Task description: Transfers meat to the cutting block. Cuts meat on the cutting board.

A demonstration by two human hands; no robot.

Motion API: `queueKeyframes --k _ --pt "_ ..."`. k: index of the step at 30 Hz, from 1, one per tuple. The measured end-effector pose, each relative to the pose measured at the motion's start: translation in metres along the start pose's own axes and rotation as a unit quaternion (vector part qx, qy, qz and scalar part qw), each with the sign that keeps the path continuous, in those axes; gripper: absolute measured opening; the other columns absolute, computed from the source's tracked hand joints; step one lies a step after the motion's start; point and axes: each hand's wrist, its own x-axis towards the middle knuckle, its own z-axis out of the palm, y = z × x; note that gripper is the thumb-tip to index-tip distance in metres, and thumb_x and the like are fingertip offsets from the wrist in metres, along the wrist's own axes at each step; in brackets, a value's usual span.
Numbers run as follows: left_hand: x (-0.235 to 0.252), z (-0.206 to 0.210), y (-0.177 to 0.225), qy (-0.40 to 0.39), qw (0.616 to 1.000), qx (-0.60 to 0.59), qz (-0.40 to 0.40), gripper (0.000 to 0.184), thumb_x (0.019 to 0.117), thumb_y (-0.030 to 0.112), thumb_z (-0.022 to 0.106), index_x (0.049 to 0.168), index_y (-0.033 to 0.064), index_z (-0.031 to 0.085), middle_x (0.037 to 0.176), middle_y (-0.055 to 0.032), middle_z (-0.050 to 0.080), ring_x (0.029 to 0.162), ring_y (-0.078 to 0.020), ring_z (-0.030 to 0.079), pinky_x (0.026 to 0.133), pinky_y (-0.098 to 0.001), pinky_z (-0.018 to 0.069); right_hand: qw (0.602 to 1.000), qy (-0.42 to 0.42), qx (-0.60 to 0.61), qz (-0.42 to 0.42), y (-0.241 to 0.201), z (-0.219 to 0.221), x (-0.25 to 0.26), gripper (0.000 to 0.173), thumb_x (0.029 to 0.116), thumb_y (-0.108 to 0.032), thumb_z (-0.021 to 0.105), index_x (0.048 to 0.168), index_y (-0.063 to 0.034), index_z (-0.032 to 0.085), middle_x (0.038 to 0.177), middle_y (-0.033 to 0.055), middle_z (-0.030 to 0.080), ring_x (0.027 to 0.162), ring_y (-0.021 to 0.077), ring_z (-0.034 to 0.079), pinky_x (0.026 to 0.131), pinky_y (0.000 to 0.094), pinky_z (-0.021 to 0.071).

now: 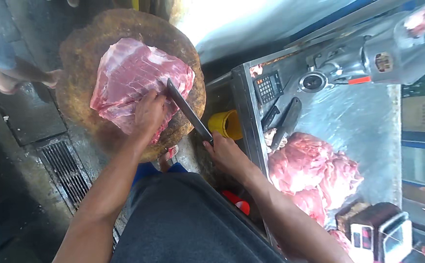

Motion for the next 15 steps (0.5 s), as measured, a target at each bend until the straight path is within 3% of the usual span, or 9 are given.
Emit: queueKeyframes --k 15 --pt "0.002 0.002 -0.001 0.003 1.000 -0.013 0.004 0.023 0.0998 0.020 0.058 0.111 0.0099 0.075 0.111 -0.0135 0.067 0.100 -0.0322 0.068 0.083 -0.0490 0.0577 0.998 -0.046 -0.016 0.043 -0.003 -0.011 -0.021 0.039 0.1106 -0.040 0.042 0.123 -0.0054 0.052 0.095 0.0153 0.066 0.090 0.0323 0.070 0.079 0.0502 0.0576"
